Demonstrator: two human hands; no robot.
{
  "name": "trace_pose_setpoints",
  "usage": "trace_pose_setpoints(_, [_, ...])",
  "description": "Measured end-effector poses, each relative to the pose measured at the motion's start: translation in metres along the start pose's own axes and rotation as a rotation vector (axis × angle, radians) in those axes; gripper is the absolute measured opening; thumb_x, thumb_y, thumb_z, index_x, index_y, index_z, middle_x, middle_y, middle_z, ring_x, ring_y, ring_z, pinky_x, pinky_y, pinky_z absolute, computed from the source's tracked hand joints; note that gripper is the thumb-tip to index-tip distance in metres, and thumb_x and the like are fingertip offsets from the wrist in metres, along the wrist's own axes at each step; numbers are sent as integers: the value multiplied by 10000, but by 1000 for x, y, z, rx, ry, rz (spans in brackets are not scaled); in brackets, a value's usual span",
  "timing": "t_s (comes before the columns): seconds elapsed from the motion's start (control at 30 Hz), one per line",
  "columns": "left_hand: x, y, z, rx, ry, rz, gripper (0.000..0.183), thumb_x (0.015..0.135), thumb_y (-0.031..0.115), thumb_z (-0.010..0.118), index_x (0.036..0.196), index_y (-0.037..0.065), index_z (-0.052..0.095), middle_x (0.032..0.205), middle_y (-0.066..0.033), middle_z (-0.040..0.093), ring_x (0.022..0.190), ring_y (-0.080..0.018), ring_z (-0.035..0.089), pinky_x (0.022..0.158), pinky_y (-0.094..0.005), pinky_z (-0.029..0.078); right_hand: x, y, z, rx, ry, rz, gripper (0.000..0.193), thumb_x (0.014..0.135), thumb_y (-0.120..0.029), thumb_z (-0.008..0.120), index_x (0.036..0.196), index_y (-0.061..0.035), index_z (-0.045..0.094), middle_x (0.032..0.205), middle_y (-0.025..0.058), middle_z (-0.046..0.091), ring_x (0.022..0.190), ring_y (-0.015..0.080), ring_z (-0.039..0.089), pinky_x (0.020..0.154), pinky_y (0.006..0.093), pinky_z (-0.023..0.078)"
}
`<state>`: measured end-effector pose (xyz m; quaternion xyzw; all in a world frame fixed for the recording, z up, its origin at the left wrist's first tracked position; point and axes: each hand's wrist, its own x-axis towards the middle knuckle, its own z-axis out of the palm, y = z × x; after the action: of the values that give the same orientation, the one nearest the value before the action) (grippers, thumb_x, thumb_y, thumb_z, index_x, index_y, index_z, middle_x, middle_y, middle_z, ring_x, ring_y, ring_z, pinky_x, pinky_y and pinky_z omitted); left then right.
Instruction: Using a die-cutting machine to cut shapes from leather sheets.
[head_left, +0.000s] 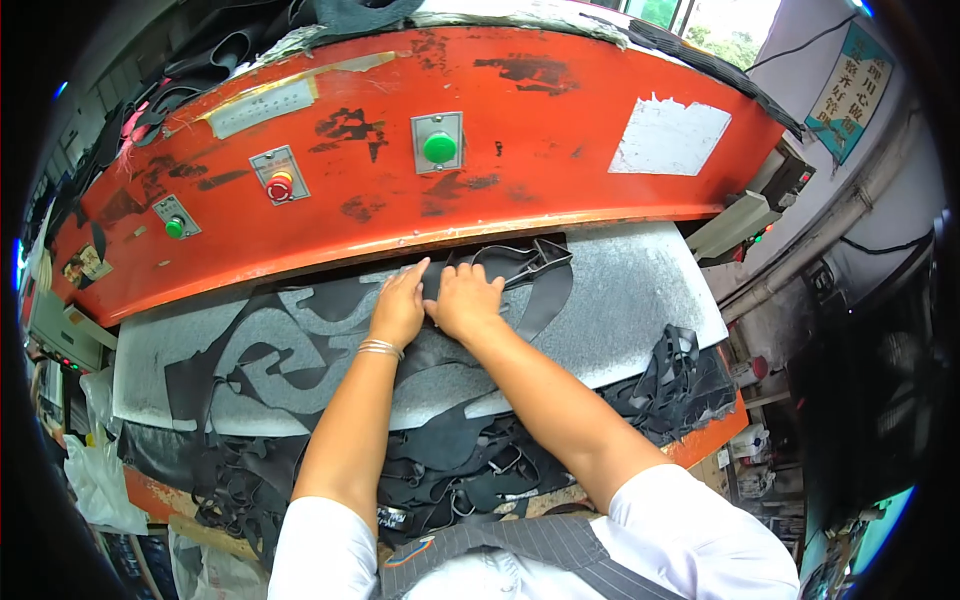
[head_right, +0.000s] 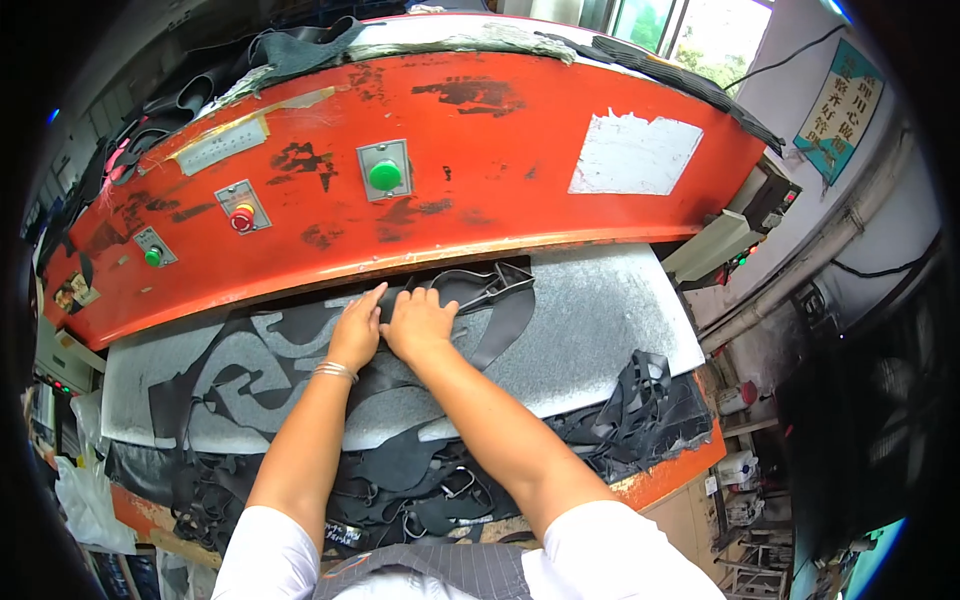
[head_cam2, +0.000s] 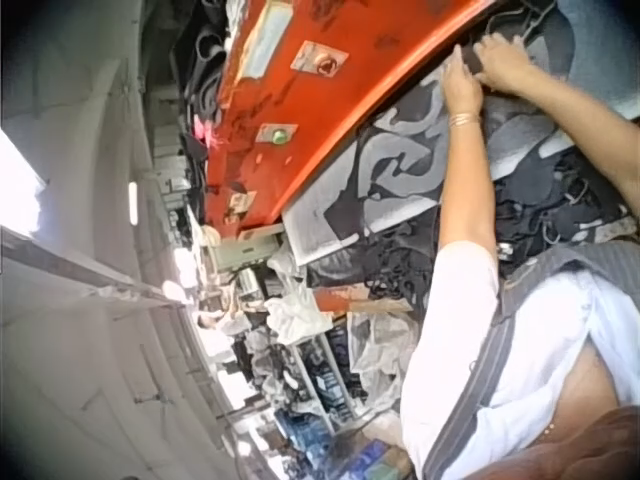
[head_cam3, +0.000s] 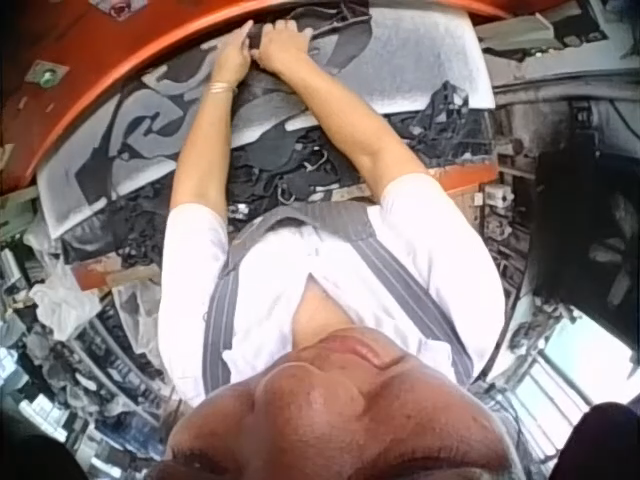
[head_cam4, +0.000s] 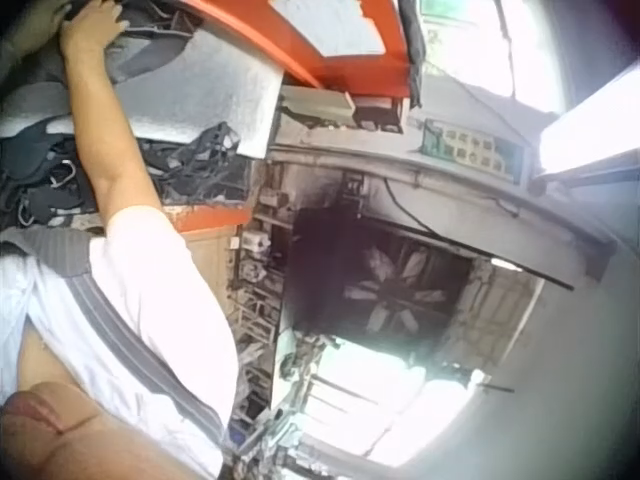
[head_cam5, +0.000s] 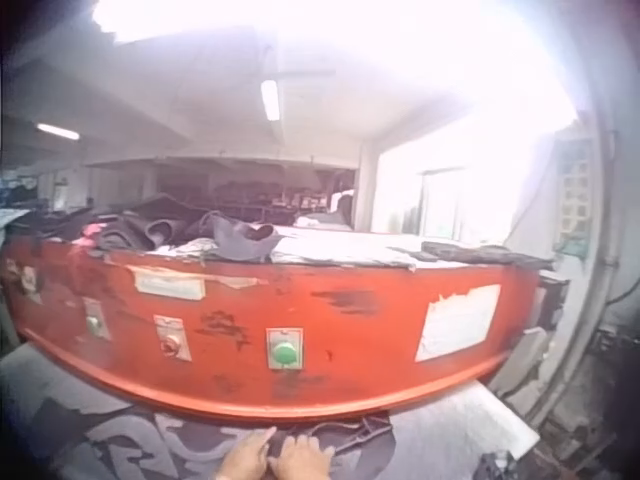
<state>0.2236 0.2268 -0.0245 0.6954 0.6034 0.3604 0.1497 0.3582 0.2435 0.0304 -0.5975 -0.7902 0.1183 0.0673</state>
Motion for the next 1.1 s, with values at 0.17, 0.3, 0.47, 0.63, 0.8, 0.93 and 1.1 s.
trace_pose_setpoints(0.17, [11, -14, 44, 307, -80, 12, 403, 928, 169, 491, 1323, 156, 571, 1461, -63, 474, 1401, -257, 366, 1157, -455, 260, 18, 26, 22, -39, 148, -32, 487, 762, -394, 682, 1089, -35, 648, 1128, 148, 647, 1056, 322, 600, 919, 470, 397])
trace_pose_setpoints(0.3, [12, -18, 41, 403, -56, 4, 379, 956, 163, 464, 1318, 164, 576, 1449, -60, 488, 1389, -252, 385, 1152, -435, 279, -3, 44, -3, 49, 189, -140, 395, 723, -329, 667, 965, -17, 673, 1007, 168, 671, 955, 344, 630, 878, 450, 411])
trace_pose_setpoints(0.47, [0, -11, 42, 406, -59, -35, 375, 966, 159, 447, 1320, 167, 573, 1453, -48, 484, 1389, -231, 383, 1163, -415, 266, -77, 141, -56, 932, 124, -75, 191, 777, -177, 673, 906, -40, 642, 839, 43, 631, 761, 168, 611, 667, 306, 478])
trace_pose_setpoints(0.63, [-3, -8, 46, 422, -69, -25, 389, 971, 164, 425, 1337, 166, 558, 1467, -39, 468, 1397, -224, 372, 1170, -409, 252, -139, 237, -108, 1395, 378, 87, 163, 911, -86, 612, 1060, -28, 579, 939, 25, 618, 818, 96, 572, 756, 254, 474])
trace_pose_setpoints(0.8, [-18, -6, 40, 427, -89, -62, 396, 974, 166, 413, 1343, 162, 554, 1475, -47, 458, 1404, -228, 358, 1171, -410, 250, -207, 272, -140, 1207, 586, -70, 290, 835, -124, 734, 1051, -25, 567, 947, 28, 622, 865, 104, 573, 816, 264, 469])
trace_pose_setpoints(0.93, [-19, -10, 42, 403, -95, -38, 390, 957, 159, 448, 1331, 137, 557, 1472, -78, 457, 1403, -236, 362, 1167, -439, 250, -218, 258, -219, 748, 682, -334, 266, 822, -157, 737, 985, -38, 565, 895, 9, 596, 830, 102, 543, 781, 259, 444])
trace_pose_setpoints(1.1, [-26, 55, 48, 180, -56, 152, 410, 851, 197, 615, 1243, 80, 607, 1330, -149, 563, 1257, -309, 513, 1108, -468, 333, -137, 183, -314, 119, 699, -556, 291, 812, -216, 728, 954, -23, 562, 867, 100, 573, 808, 209, 565, 769, 300, 454])
